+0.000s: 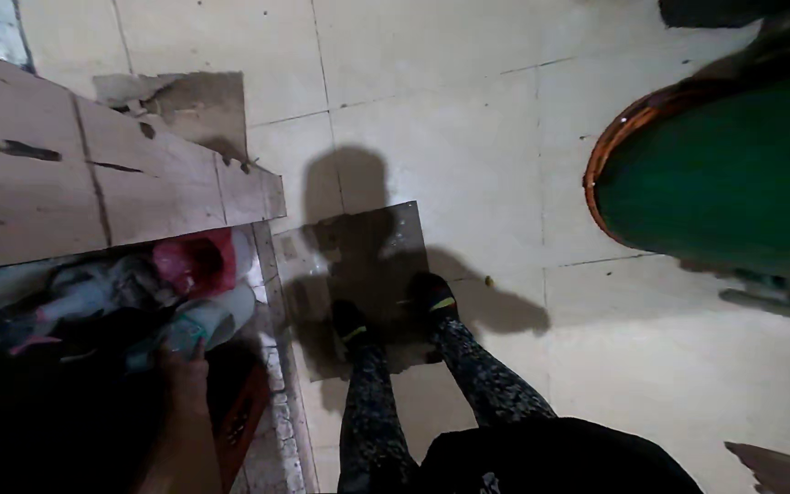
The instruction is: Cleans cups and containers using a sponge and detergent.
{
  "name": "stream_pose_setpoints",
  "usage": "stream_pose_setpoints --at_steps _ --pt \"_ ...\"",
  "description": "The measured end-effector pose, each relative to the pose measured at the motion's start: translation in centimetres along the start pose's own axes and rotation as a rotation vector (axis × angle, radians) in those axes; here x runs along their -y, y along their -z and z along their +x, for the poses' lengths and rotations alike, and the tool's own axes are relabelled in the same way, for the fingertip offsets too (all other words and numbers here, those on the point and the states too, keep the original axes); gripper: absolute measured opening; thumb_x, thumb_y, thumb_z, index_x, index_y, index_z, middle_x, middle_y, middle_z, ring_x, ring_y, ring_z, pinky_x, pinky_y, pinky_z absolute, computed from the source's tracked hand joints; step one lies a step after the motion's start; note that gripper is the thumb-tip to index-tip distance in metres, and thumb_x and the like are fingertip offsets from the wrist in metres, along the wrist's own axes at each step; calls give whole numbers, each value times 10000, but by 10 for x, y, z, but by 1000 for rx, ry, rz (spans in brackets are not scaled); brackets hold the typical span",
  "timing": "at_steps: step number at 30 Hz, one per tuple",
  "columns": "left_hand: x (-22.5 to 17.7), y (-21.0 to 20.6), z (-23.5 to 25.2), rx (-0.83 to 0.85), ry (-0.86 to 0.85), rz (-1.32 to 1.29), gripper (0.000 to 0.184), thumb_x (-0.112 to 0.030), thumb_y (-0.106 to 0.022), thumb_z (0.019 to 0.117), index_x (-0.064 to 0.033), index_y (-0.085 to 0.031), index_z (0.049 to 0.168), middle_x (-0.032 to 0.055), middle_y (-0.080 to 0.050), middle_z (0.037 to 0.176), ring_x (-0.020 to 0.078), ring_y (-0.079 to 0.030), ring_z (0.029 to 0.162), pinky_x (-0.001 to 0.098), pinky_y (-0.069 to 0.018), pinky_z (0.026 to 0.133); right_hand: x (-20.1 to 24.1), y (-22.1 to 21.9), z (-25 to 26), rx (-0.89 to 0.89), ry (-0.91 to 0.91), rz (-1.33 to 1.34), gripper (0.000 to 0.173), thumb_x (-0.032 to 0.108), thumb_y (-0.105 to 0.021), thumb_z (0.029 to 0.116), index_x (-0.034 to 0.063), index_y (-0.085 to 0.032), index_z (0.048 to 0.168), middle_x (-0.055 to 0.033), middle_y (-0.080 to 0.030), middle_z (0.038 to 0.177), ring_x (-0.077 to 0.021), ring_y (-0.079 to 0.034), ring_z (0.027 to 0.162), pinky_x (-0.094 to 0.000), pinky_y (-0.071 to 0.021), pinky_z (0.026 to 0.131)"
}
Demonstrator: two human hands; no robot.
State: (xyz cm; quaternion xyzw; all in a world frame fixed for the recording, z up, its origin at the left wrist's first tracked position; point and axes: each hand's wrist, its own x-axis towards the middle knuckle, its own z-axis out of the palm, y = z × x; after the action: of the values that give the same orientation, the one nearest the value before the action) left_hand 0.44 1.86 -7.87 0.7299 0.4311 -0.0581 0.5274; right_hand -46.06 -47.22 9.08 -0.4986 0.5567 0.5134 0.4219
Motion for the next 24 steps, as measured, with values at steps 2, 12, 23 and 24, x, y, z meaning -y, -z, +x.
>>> stream_pose_setpoints --at_steps 2,12,23,24 --pt "4 -4 2 23 0 -18 485 -221 -410 1104 -89 -318 1562 145 -346 1595 279 -415 1413 509 -413 1105 -33 3 28 -86 -128 106 491 79 -389 1094 -128 -299 1530 -380 -327 1549 -460 -420 1404 -532 -374 1132" --pt "-26 31 -147 173 -11 160 518 -93 -385 1106 -14 -235 1596 216 -317 1612 304 -428 1413 465 -410 1132 -39 11 6 -48 87 156 435 169 -496 1077 7 -483 1481 -273 -537 1434 -388 -560 1282 -551 -446 1058" --pt "-168 190 -346 424 -1475 1052 300 -109 -589 950 -87 -733 1213 243 -610 1393 513 -462 1383 669 -335 1146 -38 103 -37 -259 514 164 461 81 -538 1022 68 -508 1481 -225 -476 1526 -426 -529 1326 -633 -471 998" --pt "-185 203 -351 247 -1542 1092 319 -189 -546 988 -78 -700 1245 260 -595 1400 540 -429 1395 700 -277 1147 -42 110 -34 -261 511 197 470 93 -541 1014 68 -505 1482 -232 -481 1515 -427 -525 1328 -647 -464 1003"
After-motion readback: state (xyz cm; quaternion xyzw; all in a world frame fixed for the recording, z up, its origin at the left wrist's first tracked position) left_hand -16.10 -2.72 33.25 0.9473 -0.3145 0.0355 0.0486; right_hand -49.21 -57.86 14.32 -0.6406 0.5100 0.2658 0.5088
